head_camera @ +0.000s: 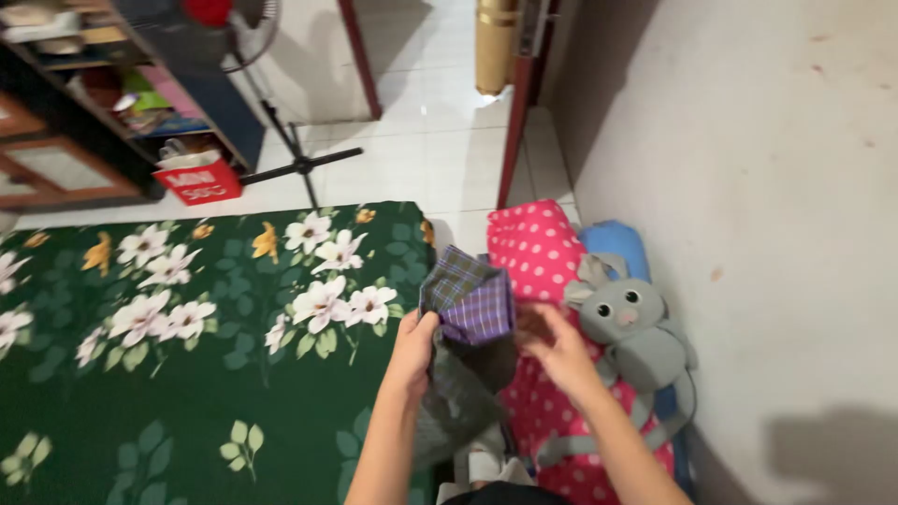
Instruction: Tidying up a bed by folding a cloth, arranging a plush toy, and fluffing a pillow.
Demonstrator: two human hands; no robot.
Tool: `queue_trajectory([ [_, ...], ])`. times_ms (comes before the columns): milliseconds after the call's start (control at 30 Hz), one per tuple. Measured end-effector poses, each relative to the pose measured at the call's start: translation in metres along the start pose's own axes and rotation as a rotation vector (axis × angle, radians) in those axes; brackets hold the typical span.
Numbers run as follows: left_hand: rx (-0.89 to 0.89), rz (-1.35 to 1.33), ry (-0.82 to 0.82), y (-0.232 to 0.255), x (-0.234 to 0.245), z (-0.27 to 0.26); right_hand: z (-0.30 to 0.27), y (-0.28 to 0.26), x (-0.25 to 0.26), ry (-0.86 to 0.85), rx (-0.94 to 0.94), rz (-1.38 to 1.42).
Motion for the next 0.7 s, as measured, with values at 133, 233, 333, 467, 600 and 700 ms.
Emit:
queue_trajectory([
  [133,-0.013,-0.074,-0.047,0.038,0.012,-0.043,0.029,-0.046,-0.033,-0.055,0.181,-0.19],
  [233,-0.092,-0.017,-0.032,0.076,0.021,-0.076,0.039,-0.069,-0.071,-0.134,0.216,-0.381],
  [333,-0.156,-0.056,-0.005,0.083,0.046,-0.096,0.036,-0.09,-0.113,-0.233,0.342,-0.427],
  [467,-0.214,-0.088,0.025,0.083,0.076,-0.124,0.037,-0.078,-0.144,-0.287,0.368,-0.313],
  [600,-0.256,-0.122,0.113,0.089,0.095,-0.158,0.034,-0.049,-0.177,-0.417,0.268,-0.263],
  [700,-0.284,-0.16,0.157,0.089,0.108,-0.18,0.014,-0.062,-0.206,-0.487,0.341,-0.264],
])
Point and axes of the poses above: each hand's wrist, its own z-axis towards the middle knuckle, its own x-axis out of the back of the hand, y = z × x, the point moved 9 cm from there along z, towards the middle knuckle, and after that the axes turned 6 degrees about x, right-handed, at the moved point
